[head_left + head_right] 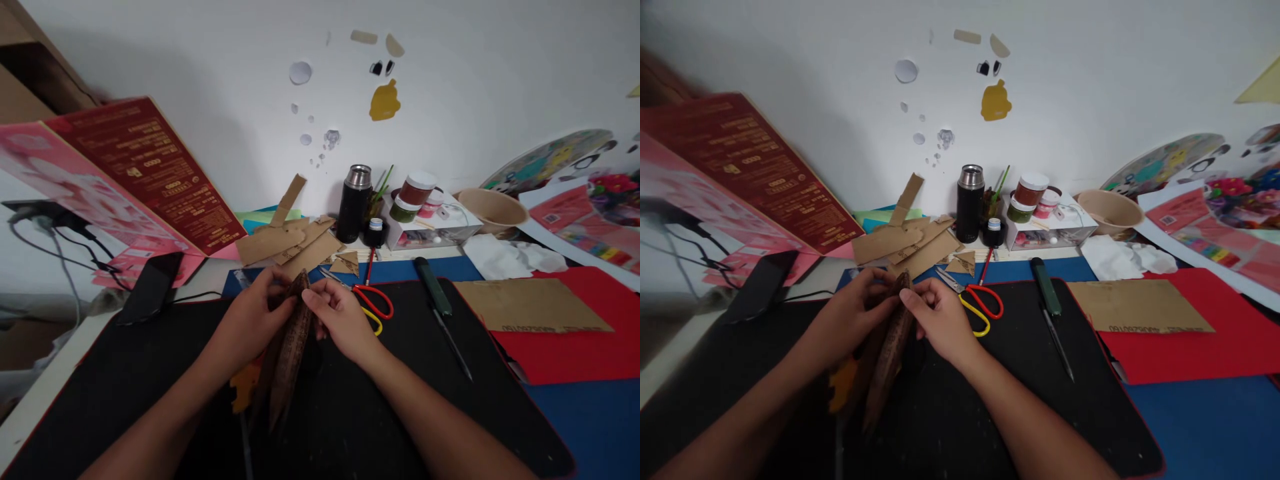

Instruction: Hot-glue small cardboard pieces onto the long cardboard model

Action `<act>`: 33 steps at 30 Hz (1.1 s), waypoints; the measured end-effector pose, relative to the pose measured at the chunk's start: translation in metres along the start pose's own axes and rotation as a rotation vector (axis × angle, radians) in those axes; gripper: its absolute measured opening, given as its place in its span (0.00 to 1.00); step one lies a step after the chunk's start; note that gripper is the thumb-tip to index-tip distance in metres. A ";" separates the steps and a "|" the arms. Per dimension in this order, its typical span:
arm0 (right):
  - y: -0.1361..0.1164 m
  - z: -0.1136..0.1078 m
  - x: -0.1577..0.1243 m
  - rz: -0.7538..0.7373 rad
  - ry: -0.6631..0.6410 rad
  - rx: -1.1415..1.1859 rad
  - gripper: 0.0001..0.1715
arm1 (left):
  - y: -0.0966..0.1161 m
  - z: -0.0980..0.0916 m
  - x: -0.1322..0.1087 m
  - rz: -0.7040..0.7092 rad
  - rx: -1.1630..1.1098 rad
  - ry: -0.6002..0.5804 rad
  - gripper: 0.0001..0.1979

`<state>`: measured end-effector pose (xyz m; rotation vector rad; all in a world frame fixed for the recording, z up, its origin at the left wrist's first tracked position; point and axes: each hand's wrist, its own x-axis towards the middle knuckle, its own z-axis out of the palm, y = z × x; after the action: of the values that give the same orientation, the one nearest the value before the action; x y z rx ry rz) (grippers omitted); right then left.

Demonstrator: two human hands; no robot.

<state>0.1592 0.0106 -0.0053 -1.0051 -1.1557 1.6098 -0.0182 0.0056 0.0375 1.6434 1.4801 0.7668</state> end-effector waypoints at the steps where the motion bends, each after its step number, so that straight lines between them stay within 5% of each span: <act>1: -0.001 -0.001 0.000 -0.004 -0.020 0.022 0.29 | -0.001 -0.001 0.001 -0.007 -0.001 0.005 0.11; 18: 0.000 -0.004 0.001 0.001 0.019 0.146 0.29 | 0.004 0.005 -0.002 0.064 -0.015 0.093 0.07; 33: 0.009 0.002 -0.003 -0.024 -0.002 0.019 0.28 | -0.006 0.003 0.002 0.175 0.157 0.209 0.04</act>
<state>0.1560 0.0059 -0.0134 -0.9739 -1.1483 1.6001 -0.0187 0.0078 0.0308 1.8769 1.5885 0.9641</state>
